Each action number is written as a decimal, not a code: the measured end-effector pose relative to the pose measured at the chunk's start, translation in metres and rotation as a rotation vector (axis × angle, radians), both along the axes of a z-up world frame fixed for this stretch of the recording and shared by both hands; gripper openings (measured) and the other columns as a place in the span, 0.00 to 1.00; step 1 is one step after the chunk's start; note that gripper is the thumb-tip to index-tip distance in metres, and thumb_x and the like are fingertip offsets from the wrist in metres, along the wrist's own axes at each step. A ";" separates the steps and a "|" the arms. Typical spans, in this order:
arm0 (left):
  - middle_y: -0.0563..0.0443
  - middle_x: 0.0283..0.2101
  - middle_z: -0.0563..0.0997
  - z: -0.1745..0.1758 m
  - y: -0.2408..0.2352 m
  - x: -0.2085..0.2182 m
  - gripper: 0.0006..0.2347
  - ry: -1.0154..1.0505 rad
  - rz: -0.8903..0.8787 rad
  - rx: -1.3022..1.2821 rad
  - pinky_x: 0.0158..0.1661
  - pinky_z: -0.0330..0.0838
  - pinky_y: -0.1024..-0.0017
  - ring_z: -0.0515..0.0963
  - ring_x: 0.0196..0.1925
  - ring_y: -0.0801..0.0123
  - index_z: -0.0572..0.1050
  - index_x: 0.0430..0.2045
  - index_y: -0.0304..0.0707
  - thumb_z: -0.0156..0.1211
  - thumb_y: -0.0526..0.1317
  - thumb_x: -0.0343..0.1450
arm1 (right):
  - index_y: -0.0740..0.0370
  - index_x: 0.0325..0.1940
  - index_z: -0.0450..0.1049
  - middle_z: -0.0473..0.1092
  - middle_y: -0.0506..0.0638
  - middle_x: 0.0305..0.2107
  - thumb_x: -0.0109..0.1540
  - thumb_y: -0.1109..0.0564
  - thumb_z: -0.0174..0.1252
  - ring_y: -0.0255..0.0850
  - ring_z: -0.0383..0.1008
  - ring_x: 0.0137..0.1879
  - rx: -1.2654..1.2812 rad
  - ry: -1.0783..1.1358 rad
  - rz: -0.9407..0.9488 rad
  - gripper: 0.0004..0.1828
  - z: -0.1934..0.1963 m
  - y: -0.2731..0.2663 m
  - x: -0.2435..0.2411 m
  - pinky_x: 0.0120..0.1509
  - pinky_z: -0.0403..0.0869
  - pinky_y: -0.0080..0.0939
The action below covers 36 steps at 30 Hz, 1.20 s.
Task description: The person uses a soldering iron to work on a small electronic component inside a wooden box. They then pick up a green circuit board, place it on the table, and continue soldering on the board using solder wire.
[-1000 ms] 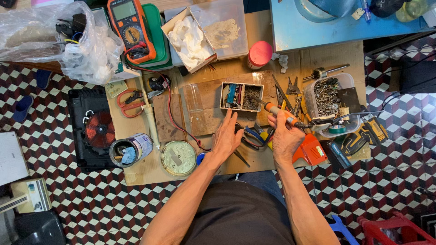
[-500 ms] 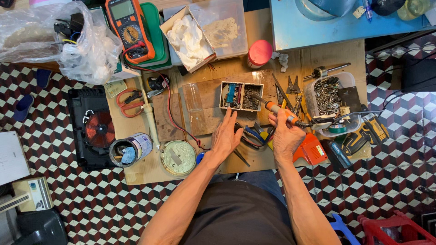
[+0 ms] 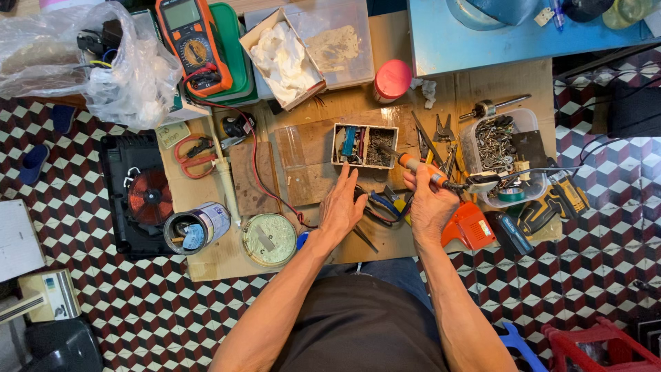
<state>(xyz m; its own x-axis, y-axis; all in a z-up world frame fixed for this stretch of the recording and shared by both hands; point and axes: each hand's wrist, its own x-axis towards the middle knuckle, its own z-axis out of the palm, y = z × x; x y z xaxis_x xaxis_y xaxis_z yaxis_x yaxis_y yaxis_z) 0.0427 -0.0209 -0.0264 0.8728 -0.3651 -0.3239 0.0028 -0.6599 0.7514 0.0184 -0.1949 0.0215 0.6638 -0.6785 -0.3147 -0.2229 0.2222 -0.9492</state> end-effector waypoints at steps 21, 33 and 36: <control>0.60 0.46 0.81 0.029 -0.084 0.017 0.19 0.911 0.729 -1.145 0.51 0.69 0.76 0.76 0.54 0.76 0.75 0.52 0.42 0.67 0.46 0.68 | 0.73 0.51 0.69 0.77 0.66 0.42 0.64 0.55 0.59 0.51 0.83 0.47 0.560 -0.034 -0.234 0.18 0.017 -0.043 -0.040 0.50 0.83 0.43; 0.55 0.48 0.78 0.019 -0.087 -0.001 0.25 0.874 0.795 -0.996 0.52 0.70 0.71 0.75 0.49 0.73 0.77 0.51 0.38 0.69 0.56 0.66 | 0.74 0.51 0.69 0.77 0.66 0.42 0.66 0.54 0.58 0.50 0.83 0.46 0.548 -0.045 -0.220 0.19 0.018 -0.038 -0.043 0.49 0.83 0.42; 0.53 0.49 0.79 0.017 -0.075 -0.007 0.26 0.915 0.850 -1.039 0.53 0.71 0.70 0.77 0.52 0.70 0.76 0.51 0.38 0.68 0.55 0.66 | 0.73 0.53 0.69 0.77 0.64 0.43 0.66 0.55 0.59 0.49 0.83 0.47 0.557 -0.049 -0.209 0.19 0.019 -0.038 -0.045 0.51 0.84 0.42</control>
